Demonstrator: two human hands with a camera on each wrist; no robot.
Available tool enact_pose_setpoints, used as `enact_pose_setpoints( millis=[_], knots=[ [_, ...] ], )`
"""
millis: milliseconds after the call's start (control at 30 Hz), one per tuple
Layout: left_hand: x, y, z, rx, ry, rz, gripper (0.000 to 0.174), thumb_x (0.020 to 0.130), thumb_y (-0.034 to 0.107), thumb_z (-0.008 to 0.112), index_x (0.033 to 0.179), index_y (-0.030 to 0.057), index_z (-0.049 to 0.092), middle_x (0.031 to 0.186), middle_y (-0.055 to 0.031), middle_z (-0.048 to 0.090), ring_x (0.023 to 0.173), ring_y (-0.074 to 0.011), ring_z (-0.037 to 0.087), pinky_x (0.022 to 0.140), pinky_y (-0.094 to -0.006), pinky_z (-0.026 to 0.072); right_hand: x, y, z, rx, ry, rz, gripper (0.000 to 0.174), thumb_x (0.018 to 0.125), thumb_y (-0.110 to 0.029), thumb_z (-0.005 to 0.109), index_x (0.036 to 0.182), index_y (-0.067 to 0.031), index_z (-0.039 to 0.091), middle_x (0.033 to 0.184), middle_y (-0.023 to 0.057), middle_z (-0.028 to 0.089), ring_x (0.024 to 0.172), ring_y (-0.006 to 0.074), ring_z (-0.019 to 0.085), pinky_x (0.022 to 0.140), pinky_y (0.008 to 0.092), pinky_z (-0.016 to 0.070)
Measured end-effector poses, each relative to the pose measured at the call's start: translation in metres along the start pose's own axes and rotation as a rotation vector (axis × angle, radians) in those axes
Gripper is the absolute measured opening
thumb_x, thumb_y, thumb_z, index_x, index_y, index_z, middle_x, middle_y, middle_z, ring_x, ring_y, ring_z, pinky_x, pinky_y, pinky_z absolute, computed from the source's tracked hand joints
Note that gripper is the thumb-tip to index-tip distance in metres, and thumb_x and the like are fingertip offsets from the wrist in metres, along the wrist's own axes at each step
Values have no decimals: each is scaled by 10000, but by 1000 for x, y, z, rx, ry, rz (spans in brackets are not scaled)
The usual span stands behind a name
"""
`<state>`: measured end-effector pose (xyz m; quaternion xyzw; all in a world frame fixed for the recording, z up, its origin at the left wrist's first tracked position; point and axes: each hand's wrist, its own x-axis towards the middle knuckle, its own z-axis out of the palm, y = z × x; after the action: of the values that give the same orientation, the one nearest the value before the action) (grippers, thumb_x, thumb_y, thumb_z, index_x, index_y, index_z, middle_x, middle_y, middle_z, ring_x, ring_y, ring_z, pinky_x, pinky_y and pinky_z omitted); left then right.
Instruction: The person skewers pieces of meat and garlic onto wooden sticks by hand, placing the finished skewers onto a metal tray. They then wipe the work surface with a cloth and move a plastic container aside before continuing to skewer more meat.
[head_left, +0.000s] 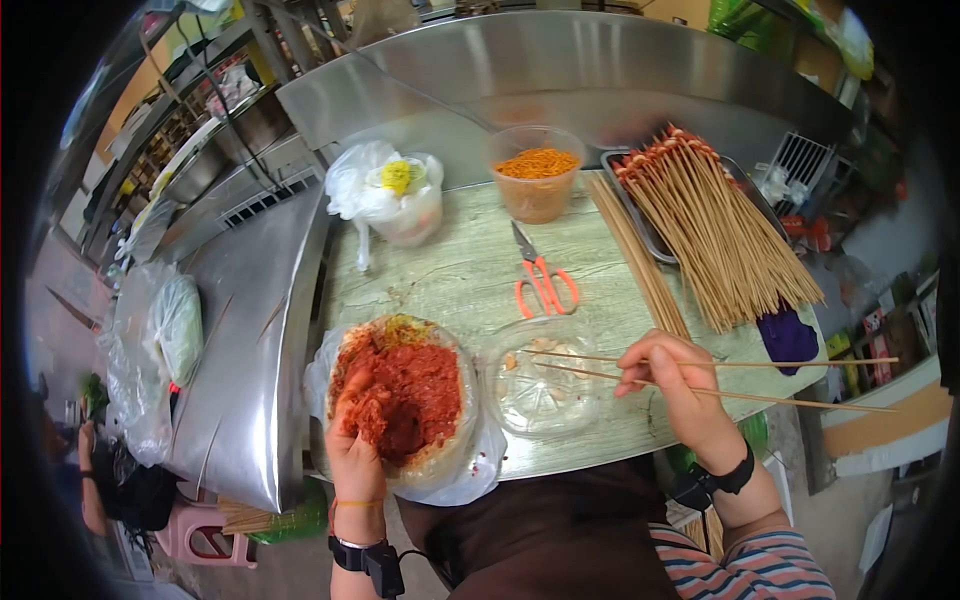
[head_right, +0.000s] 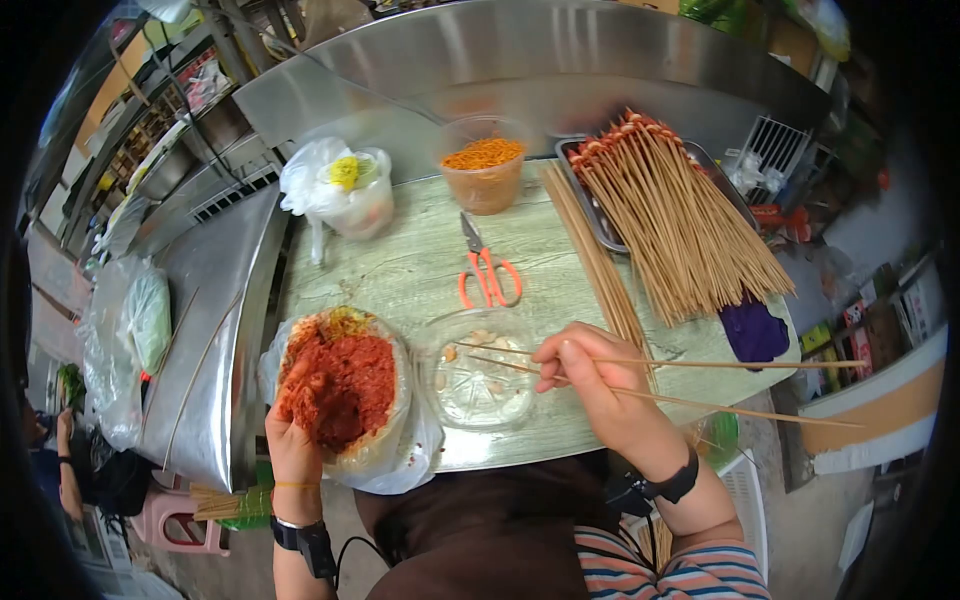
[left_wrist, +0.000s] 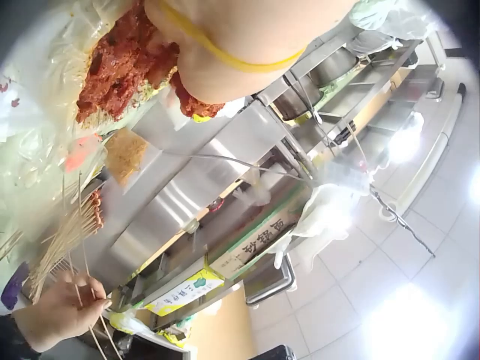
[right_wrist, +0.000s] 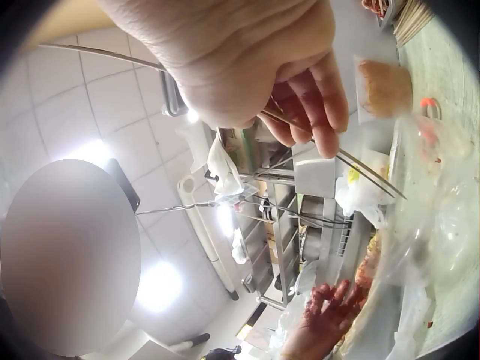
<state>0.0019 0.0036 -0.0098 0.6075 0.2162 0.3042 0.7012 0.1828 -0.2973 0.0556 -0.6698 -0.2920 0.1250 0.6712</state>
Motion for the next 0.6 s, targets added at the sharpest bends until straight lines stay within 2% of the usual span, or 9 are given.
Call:
enact_pose_setpoints(
  millis=[67, 100, 167, 400, 600],
  knots=[
    [2, -2, 3, 199, 57, 203, 307, 908, 127, 635, 1164, -35, 588, 1027, -70, 673, 886, -150, 644, 806, -274, 517, 6, 7, 0, 25, -22, -31, 285, 1003, -162, 435, 909, 45, 608, 777, 78, 560, 659, 126, 589, 642, 247, 489],
    [1, 1, 7, 196, 55, 199, 307, 908, 127, 635, 1164, -35, 588, 1027, -70, 673, 886, -150, 644, 806, -274, 517, 8, 9, 0, 21, -20, -28, 285, 1003, -162, 435, 909, 45, 608, 777, 78, 560, 659, 126, 589, 642, 247, 489],
    [-4, 8, 19, 38, 174, 64, 109, 888, 11, 612, 973, -29, 666, 986, -59, 672, 839, -119, 624, 751, -255, 519, 13, 12, 2, -55, -70, 9, 273, 998, -167, 451, 908, 35, 611, 767, 68, 557, 638, 116, 578, 620, 246, 473],
    [-6, -10, 45, -54, 215, 96, 137, 892, 16, 606, 1012, -34, 647, 955, -37, 664, 832, -105, 604, 748, -245, 504, 33, 12, 12, -243, -126, -66, 241, 978, -156, 478, 869, 21, 599, 742, 66, 540, 586, 122, 563, 576, 264, 450],
    [-8, -15, 48, 29, 230, 77, 143, 896, 25, 594, 1008, -44, 650, 962, -34, 659, 855, -100, 586, 766, -241, 482, 35, 2, 2, -294, -23, -79, 254, 980, -175, 473, 853, 13, 587, 746, 77, 542, 567, 135, 555, 565, 272, 443]
  ],
)
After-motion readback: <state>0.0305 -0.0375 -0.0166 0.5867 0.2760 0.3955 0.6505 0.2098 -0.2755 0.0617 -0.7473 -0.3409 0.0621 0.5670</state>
